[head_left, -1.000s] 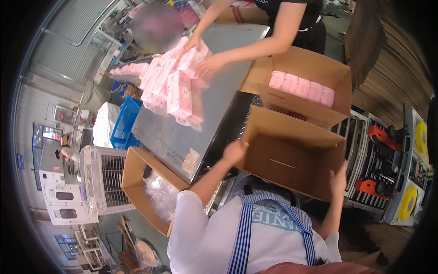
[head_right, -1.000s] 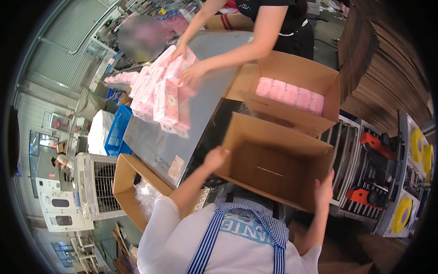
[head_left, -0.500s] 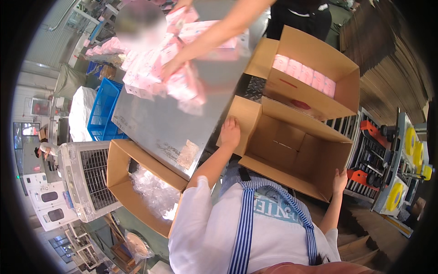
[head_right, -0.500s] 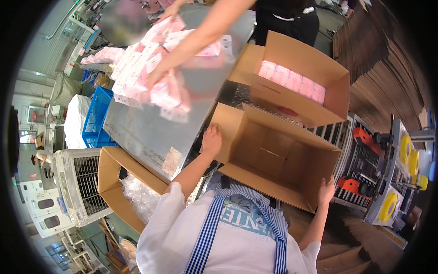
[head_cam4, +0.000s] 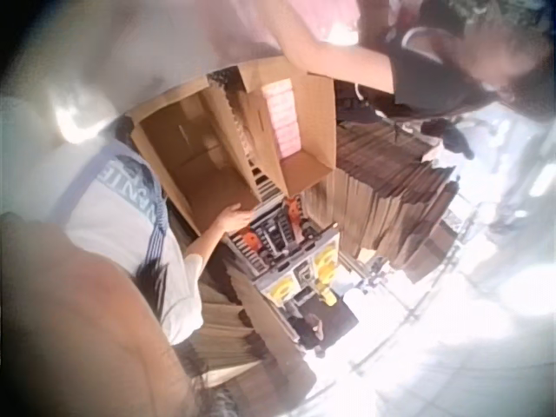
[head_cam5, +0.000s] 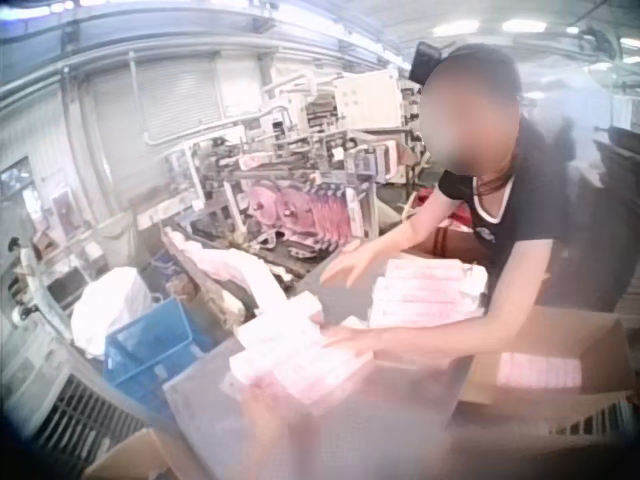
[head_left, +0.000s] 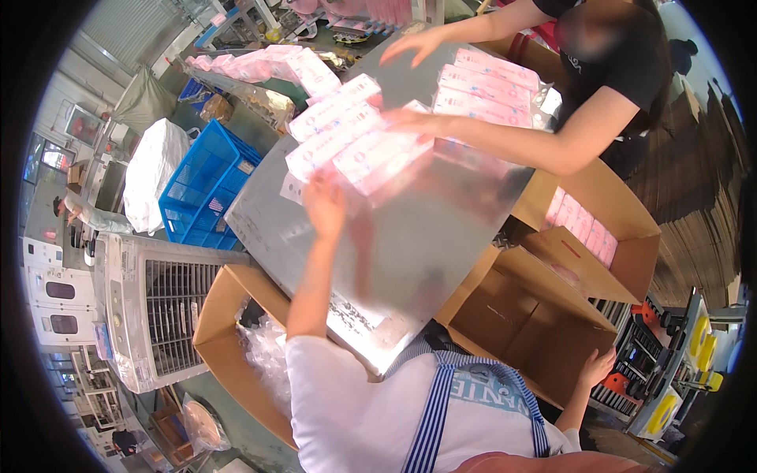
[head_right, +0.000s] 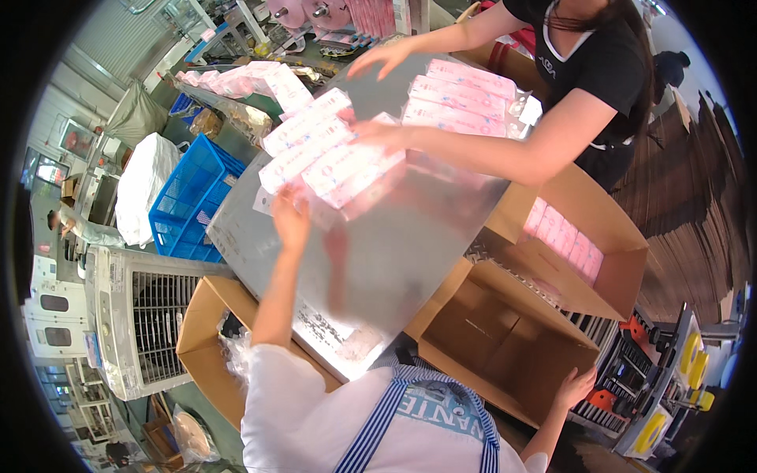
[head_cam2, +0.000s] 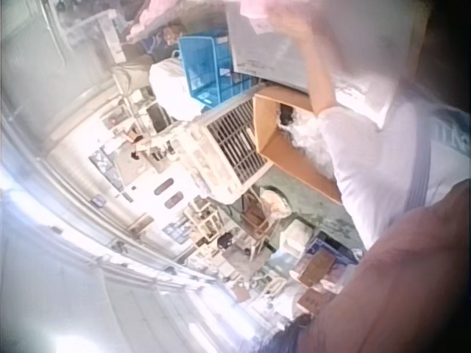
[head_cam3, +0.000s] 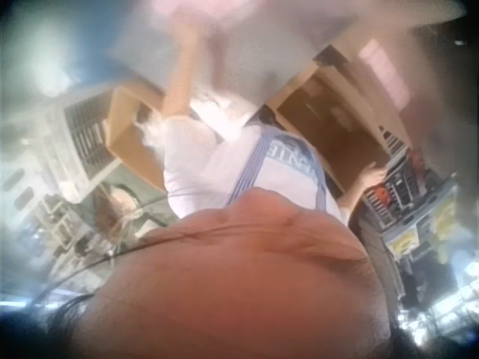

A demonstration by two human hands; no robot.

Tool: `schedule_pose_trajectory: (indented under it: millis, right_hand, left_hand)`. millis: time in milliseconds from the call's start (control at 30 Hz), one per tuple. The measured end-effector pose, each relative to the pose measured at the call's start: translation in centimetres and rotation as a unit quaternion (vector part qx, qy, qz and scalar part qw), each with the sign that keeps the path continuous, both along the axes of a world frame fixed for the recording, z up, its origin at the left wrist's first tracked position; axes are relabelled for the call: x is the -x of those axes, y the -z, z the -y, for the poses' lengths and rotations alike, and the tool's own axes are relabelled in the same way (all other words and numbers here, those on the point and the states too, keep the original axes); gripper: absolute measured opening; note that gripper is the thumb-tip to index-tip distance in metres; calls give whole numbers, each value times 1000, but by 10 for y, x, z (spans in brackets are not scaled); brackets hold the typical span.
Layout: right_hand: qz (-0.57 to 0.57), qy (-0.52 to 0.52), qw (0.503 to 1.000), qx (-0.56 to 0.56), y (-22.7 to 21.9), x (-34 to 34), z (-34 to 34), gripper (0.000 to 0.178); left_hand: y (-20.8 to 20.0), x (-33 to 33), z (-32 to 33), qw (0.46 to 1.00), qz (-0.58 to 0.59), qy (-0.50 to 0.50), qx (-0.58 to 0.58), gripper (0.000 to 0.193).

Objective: The person packs pink rectangular packages into a cardboard box, places bubble wrap inside, and closes the box flaps. They then move the sealed box to a stack and repeat the process with a new box.

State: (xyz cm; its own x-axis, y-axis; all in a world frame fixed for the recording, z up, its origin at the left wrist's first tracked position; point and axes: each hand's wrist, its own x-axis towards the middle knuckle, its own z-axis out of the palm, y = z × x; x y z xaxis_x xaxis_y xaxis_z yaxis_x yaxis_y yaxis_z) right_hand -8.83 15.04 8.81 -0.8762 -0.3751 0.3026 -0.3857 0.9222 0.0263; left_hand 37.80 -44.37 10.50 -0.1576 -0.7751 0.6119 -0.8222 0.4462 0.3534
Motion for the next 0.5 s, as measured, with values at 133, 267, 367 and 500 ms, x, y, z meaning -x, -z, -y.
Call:
schedule_pose_trajectory:
  millis: [133,267,367,500]
  right_hand:
    - [18,-117,993,-9,-21,-40,74,50]
    - [75,-167,983,-24,-20,-64,98,48]
    - [97,-193,975,-51,-24,-74,112,46]
    - [107,-183,976,-54,-40,-75,127,42]
  left_hand:
    - [1,-57,122,985,6,-170,-10,30]
    - [2,-61,197,983,95,-121,-98,36]
    - [3,-37,226,967,126,-73,-208,37]
    - [-34,4,214,865,-50,47,-498,42]
